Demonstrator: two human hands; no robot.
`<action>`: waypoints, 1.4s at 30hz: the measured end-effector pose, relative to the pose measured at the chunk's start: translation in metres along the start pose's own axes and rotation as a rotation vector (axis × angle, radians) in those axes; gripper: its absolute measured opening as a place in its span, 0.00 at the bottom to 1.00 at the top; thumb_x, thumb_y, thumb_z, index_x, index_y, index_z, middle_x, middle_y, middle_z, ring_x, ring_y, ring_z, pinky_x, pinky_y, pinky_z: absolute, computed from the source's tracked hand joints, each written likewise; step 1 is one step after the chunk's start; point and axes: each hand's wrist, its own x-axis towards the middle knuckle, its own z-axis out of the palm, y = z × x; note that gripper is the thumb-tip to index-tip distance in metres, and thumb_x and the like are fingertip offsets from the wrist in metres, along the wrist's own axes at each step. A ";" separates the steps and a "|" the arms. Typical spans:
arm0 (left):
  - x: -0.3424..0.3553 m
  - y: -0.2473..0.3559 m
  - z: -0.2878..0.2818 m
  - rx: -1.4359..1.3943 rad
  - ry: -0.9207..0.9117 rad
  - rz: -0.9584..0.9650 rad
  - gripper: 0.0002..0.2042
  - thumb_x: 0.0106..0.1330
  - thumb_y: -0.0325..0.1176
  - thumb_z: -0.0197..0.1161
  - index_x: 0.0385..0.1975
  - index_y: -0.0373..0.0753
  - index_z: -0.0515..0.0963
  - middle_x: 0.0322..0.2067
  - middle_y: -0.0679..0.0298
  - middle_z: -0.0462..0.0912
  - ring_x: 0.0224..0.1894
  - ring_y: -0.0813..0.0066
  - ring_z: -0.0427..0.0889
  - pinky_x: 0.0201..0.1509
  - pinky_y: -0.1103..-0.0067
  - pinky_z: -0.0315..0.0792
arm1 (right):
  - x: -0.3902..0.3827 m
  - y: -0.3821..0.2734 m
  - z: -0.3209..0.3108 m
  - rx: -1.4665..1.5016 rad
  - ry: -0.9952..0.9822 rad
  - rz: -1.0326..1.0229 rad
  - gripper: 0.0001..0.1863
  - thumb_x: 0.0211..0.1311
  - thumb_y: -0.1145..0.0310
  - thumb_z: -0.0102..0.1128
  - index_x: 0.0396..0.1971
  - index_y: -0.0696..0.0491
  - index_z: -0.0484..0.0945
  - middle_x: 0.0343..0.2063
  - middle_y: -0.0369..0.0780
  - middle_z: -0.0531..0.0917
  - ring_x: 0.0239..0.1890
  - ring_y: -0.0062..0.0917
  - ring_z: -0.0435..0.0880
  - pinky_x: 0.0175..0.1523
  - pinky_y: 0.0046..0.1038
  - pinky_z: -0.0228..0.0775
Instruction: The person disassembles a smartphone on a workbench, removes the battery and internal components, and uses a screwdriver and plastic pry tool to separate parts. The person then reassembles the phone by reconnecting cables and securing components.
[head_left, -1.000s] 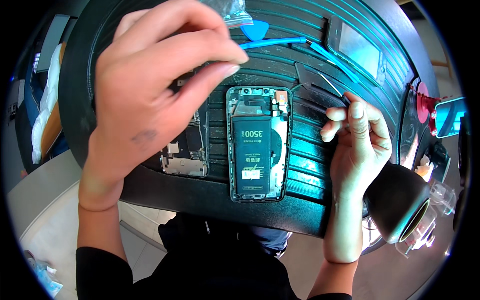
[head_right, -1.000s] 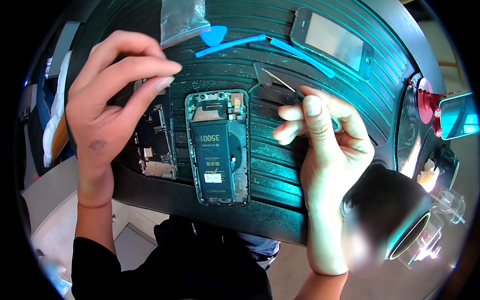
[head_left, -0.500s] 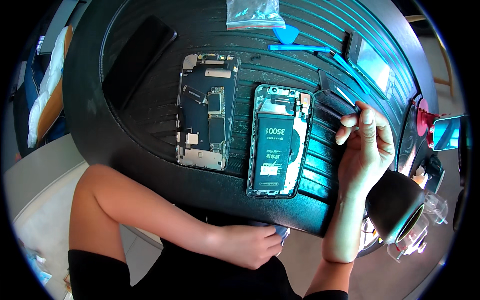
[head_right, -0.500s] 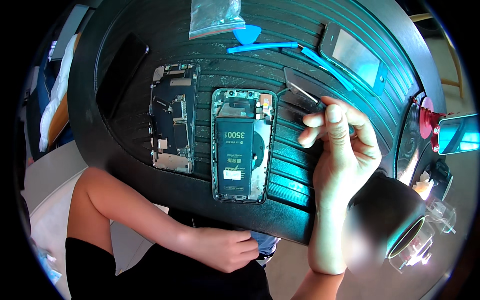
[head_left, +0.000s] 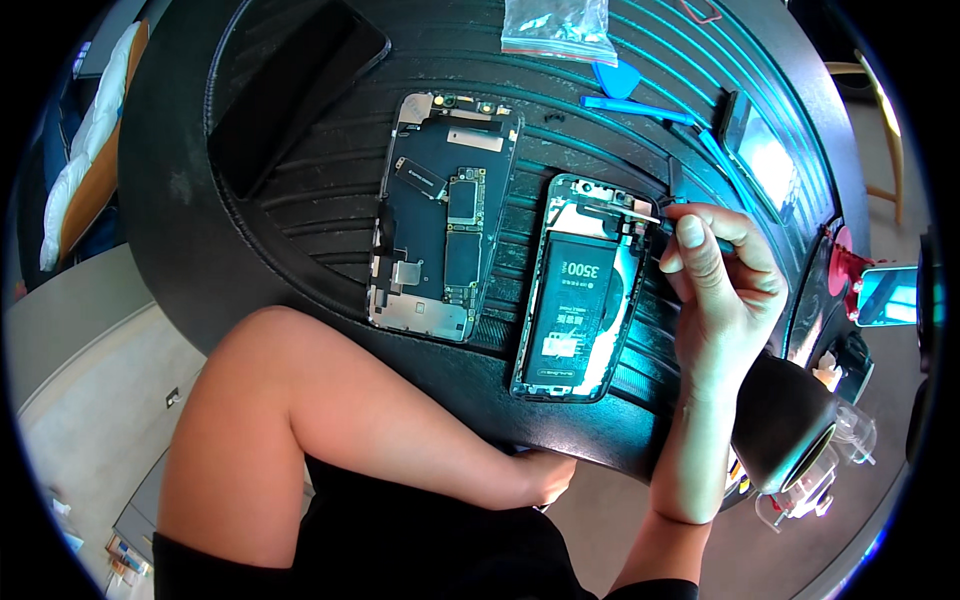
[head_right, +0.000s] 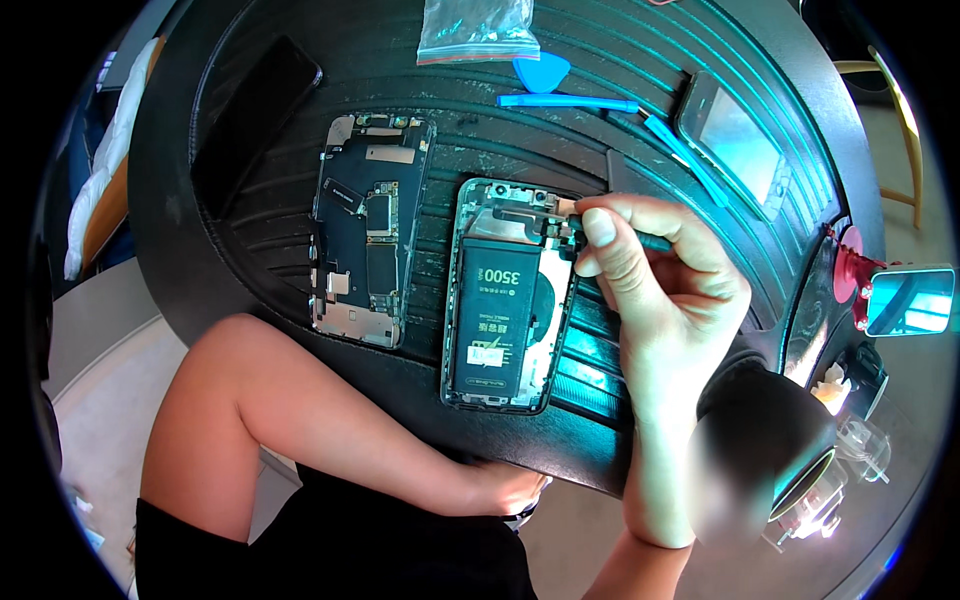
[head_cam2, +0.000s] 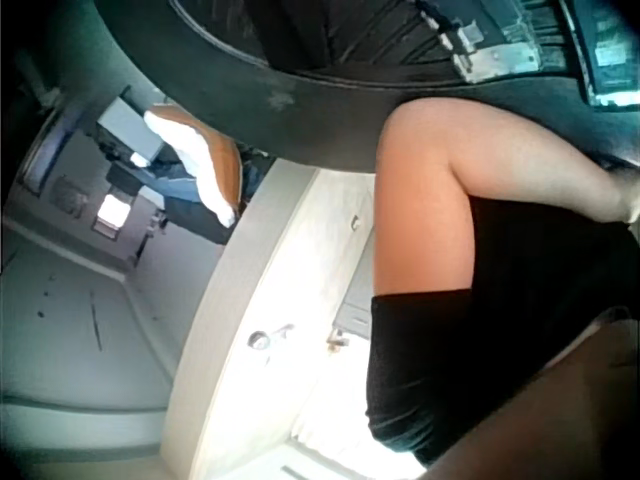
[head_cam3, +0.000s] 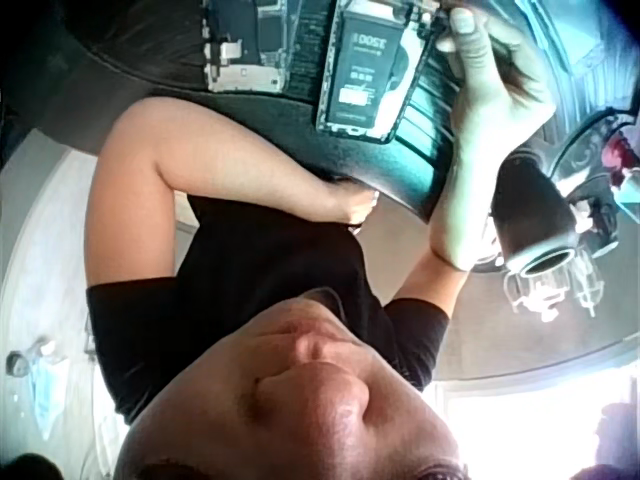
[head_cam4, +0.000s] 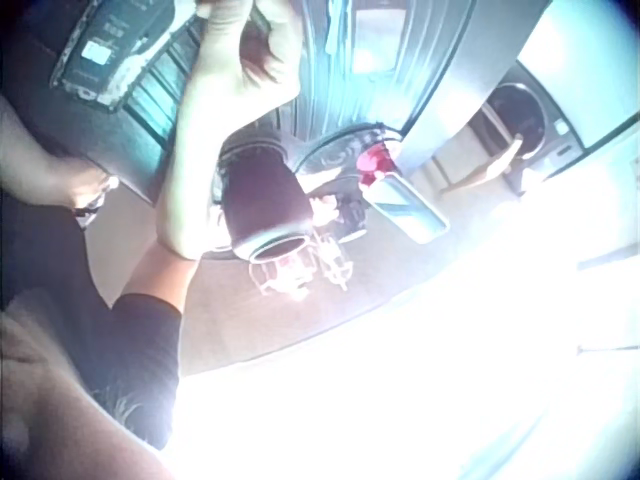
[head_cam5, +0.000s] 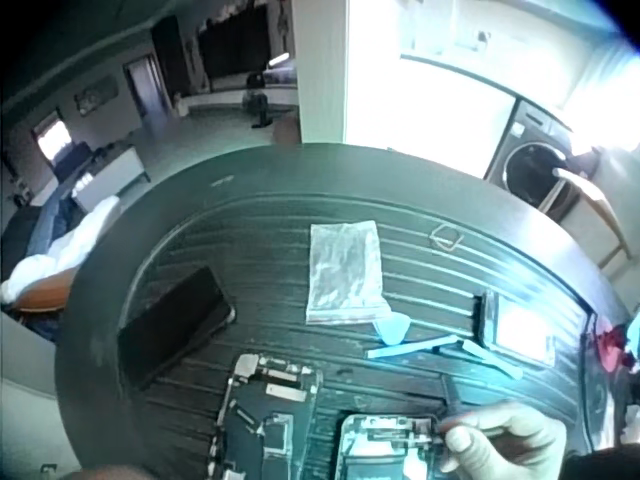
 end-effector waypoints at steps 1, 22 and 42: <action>-0.001 -0.001 0.001 -0.011 -0.005 0.006 0.09 0.56 0.33 0.60 0.26 0.35 0.85 0.39 0.58 0.84 0.40 0.67 0.80 0.39 0.74 0.71 | 0.002 0.000 0.003 -0.036 -0.001 -0.040 0.08 0.62 0.77 0.69 0.40 0.61 0.84 0.32 0.39 0.87 0.30 0.14 0.81 0.36 0.15 0.73; 0.001 -0.009 -0.002 -0.114 -0.030 0.051 0.09 0.56 0.33 0.60 0.26 0.35 0.85 0.38 0.59 0.84 0.39 0.67 0.80 0.38 0.73 0.71 | 0.021 0.000 0.001 -0.175 -0.155 -0.170 0.09 0.61 0.82 0.66 0.41 0.63 0.82 0.39 0.39 0.84 0.40 0.16 0.81 0.47 0.18 0.75; 0.004 -0.009 -0.006 -0.163 -0.033 0.055 0.09 0.56 0.33 0.60 0.26 0.35 0.85 0.38 0.59 0.84 0.38 0.67 0.81 0.38 0.73 0.71 | 0.015 0.012 0.020 -0.274 -0.070 -0.355 0.11 0.61 0.79 0.69 0.42 0.63 0.78 0.37 0.39 0.83 0.36 0.15 0.80 0.43 0.17 0.73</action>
